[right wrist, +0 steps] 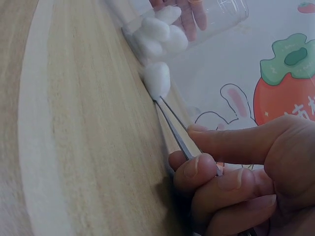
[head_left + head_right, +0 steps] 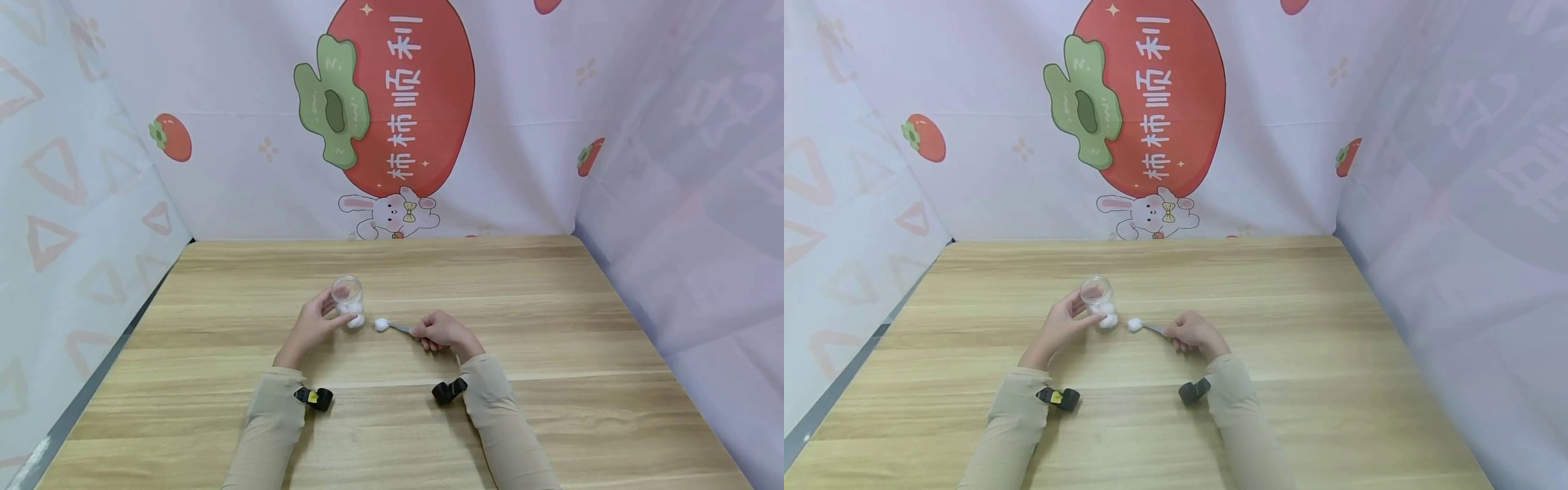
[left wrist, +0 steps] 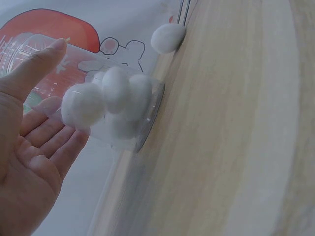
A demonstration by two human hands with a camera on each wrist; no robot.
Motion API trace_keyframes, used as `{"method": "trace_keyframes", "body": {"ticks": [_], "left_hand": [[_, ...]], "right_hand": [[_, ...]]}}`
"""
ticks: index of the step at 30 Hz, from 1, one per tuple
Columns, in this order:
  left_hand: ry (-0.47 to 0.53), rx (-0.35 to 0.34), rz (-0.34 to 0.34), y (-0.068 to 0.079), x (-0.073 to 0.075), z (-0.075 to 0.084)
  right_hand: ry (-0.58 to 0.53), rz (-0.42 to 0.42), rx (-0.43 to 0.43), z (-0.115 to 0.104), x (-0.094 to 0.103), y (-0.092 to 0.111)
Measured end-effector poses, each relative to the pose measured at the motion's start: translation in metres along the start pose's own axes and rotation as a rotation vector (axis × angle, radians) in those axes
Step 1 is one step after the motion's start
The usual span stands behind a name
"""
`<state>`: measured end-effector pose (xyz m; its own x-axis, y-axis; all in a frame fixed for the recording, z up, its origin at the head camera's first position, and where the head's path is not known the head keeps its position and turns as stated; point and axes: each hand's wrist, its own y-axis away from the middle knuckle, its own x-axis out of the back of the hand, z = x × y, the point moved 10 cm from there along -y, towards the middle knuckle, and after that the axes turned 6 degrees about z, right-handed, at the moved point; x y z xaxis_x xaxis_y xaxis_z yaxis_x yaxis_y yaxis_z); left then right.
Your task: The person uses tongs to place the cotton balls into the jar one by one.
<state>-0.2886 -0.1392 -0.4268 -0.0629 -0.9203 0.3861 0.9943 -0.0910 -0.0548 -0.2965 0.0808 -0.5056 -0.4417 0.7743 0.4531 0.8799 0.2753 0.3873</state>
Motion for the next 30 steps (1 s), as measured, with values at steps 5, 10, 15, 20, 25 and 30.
{"method": "trace_keyframes", "body": {"ticks": [5, 10, 15, 20, 25, 30], "left_hand": [[0.003, -0.007, -0.001, -0.001, 0.000, -0.001], [-0.005, -0.013, 0.006, -0.007, -0.002, -0.013], [-0.005, -0.011, 0.016, -0.014, -0.003, -0.033], [-0.004, -0.022, 0.017, -0.015, -0.002, -0.036], [-0.002, -0.024, 0.012, -0.014, -0.002, -0.036], [-0.001, -0.035, 0.015, -0.015, -0.002, -0.034]], "right_hand": [[0.032, 0.035, -0.007, 0.002, 0.000, -0.003], [0.037, 0.038, -0.010, 0.001, 0.001, -0.002], [0.032, 0.042, 0.000, -0.002, 0.001, 0.000], [0.019, 0.050, 0.017, -0.004, 0.001, 0.001], [0.016, 0.043, 0.009, -0.003, 0.002, 0.001], [0.001, 0.040, 0.011, -0.003, 0.003, 0.001]]}}
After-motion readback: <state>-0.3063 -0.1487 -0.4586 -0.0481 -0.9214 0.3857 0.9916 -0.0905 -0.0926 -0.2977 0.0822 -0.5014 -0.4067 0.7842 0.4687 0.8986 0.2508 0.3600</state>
